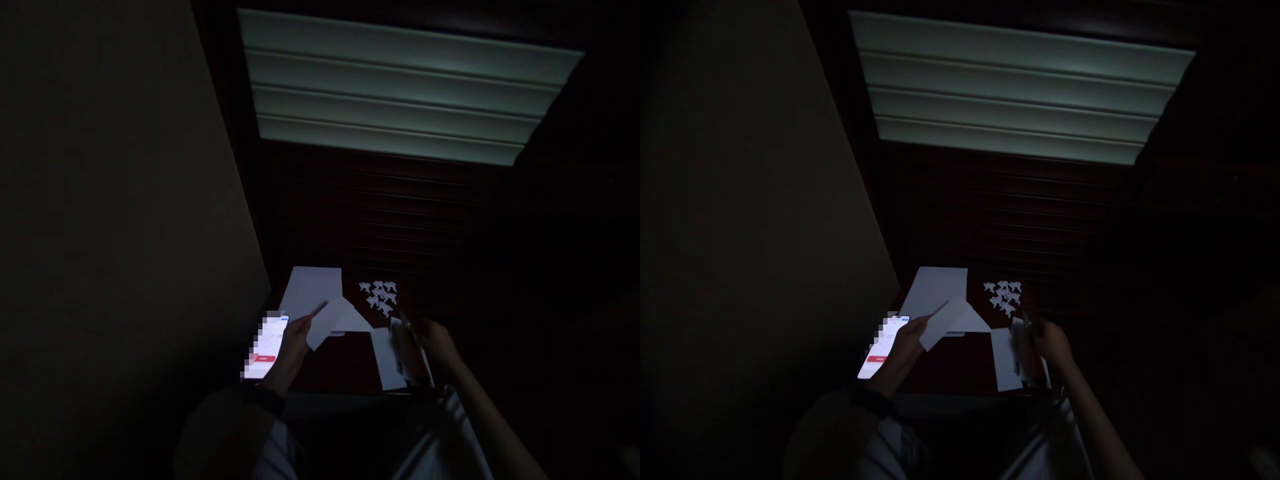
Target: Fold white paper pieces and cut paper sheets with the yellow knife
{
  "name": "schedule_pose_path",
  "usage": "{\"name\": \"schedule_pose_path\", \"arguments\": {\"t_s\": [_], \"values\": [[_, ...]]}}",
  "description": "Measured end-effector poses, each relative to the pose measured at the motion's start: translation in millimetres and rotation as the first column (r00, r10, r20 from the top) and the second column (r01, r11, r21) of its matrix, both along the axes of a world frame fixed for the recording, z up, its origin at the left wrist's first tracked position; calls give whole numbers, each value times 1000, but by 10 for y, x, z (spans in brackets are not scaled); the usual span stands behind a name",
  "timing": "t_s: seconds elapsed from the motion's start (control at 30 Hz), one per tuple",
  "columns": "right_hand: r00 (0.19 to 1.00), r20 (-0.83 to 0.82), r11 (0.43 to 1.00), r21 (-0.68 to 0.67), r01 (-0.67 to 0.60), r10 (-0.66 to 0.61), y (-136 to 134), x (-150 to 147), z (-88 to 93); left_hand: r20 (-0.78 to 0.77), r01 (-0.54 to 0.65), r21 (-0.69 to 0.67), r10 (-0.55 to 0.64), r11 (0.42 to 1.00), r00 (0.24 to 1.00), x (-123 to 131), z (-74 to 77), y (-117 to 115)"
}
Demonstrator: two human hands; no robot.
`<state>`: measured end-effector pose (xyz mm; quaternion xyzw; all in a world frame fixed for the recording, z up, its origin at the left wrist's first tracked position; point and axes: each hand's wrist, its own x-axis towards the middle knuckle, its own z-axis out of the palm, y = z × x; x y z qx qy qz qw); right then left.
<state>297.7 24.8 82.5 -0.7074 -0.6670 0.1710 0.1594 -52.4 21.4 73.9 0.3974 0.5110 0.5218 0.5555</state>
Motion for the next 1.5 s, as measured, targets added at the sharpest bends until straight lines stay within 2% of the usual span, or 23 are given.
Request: {"name": "schedule_pose_path", "arguments": {"t_s": [0.07,0.2,0.3,0.4,0.53,0.67,0.83,0.93,1.03,1.17,1.27,1.5], "values": [[990,83,992,-37,117,-113,-48,-6,-138,210,-62,-80,78,995,975,49,-144,-20],[966,183,975,-87,202,-184,-152,-132,-324,414,-73,-158,133,985,900,221,-348,-80],[958,221,972,-103,209,-182,-174,-192,-380,507,-77,-175,157,981,847,329,-398,-138],[959,238,982,-76,176,-153,-155,-180,-414,555,-48,-165,133,985,821,369,-402,-197],[961,256,989,-78,128,-105,-121,-136,-455,547,19,-143,63,990,835,328,-413,-261],[957,269,985,-101,138,-107,-104,-118,-476,436,71,-211,28,975,900,251,-459,-291],[963,208,978,-88,191,-170,-105,-117,-454,324,21,-279,73,960,943,201,-527,-291],[970,132,978,-10,209,-206,-122,-180,-448,348,-30,-231,112,972,931,216,-537,-284],[985,78,987,64,149,-153,-149,-309,-495,370,-74,-205,147,976,917,251,-519,-285],[993,105,999,10,47,-48,-170,-479,-600,396,-65,-203,142,977,907,282,-504,-302],[995,100,1000,-19,17,-15,-148,-523,-635,421,-32,-207,119,978,899,277,-527,-324],[993,90,995,-53,80,-75,77,-270,-520,437,-47,-261,162,964,885,279,-543,-354]]}}
